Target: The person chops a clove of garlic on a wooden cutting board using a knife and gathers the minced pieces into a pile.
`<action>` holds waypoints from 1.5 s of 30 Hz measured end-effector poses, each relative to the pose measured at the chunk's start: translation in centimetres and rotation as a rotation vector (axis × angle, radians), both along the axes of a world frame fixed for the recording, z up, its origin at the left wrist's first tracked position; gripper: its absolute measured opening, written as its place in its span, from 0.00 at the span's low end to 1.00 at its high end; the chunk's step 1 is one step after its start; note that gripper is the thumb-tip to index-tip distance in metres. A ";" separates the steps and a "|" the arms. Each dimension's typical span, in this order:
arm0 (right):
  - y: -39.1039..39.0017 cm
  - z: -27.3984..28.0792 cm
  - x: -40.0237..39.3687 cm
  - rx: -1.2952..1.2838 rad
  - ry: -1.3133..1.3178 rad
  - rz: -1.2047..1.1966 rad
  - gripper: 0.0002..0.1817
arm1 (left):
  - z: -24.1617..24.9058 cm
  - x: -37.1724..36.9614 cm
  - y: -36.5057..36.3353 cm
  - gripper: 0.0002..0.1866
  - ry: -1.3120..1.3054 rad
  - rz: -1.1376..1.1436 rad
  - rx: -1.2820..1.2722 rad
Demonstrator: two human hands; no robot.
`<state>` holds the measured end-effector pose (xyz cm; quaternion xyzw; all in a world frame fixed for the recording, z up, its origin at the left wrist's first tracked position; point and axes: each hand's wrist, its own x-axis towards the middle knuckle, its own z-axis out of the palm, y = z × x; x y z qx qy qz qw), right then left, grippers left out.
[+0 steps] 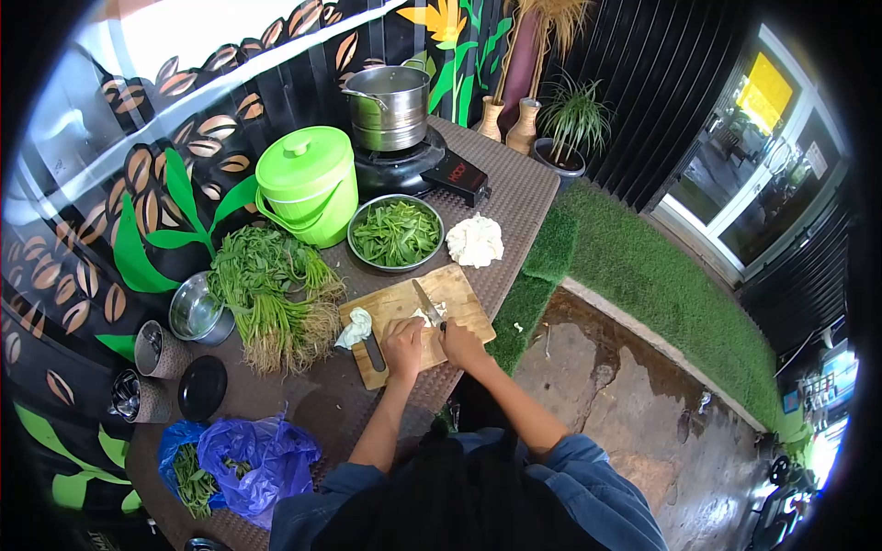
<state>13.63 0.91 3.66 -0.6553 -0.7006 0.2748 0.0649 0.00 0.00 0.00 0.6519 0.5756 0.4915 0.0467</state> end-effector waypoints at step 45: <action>-0.8 1.3 -1.4 0.007 -0.035 0.029 0.19 | -0.3 -0.1 -0.1 0.04 -0.031 0.013 0.012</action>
